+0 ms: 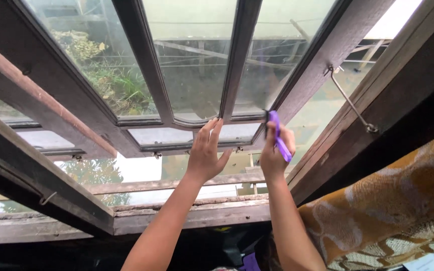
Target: The person uses a purple brush to scrub the wooden window frame and sills of a multi-pane window. They move methodically along the frame, brushing the edges and corners while occasionally steadying the window with their other hand.
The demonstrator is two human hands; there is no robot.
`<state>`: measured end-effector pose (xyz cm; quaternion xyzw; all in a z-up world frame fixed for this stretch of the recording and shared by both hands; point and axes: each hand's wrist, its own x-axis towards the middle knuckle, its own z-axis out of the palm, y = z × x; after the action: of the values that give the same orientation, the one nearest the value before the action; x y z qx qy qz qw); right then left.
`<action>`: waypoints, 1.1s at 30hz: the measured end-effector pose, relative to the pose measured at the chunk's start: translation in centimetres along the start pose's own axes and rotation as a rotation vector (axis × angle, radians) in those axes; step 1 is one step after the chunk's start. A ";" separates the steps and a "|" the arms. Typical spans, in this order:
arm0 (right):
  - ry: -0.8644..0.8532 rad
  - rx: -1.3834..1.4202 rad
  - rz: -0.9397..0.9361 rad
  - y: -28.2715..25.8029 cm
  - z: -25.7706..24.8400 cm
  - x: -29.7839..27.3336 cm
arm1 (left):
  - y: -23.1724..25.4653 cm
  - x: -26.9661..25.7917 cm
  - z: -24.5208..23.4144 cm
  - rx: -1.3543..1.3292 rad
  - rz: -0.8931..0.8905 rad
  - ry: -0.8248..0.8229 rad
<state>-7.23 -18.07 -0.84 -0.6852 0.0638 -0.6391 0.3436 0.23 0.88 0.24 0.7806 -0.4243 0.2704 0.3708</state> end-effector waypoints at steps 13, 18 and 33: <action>0.028 -0.091 -0.289 1.9 1.3 -1.7 | -4.8 -2.5 -2.0 0.134 0.020 0.047; -0.240 -0.248 -0.073 1.9 1.8 -7.8 | -5.1 -2.9 -2.5 0.237 0.057 0.012; -0.356 -0.325 -0.161 5.3 1.6 -10.8 | -1.9 -1.2 0.6 0.345 0.170 0.014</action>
<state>-5.80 -15.82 -12.66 -0.8361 0.0494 -0.5148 0.1828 1.35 1.64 -1.60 0.7921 -0.4334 0.3749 0.2101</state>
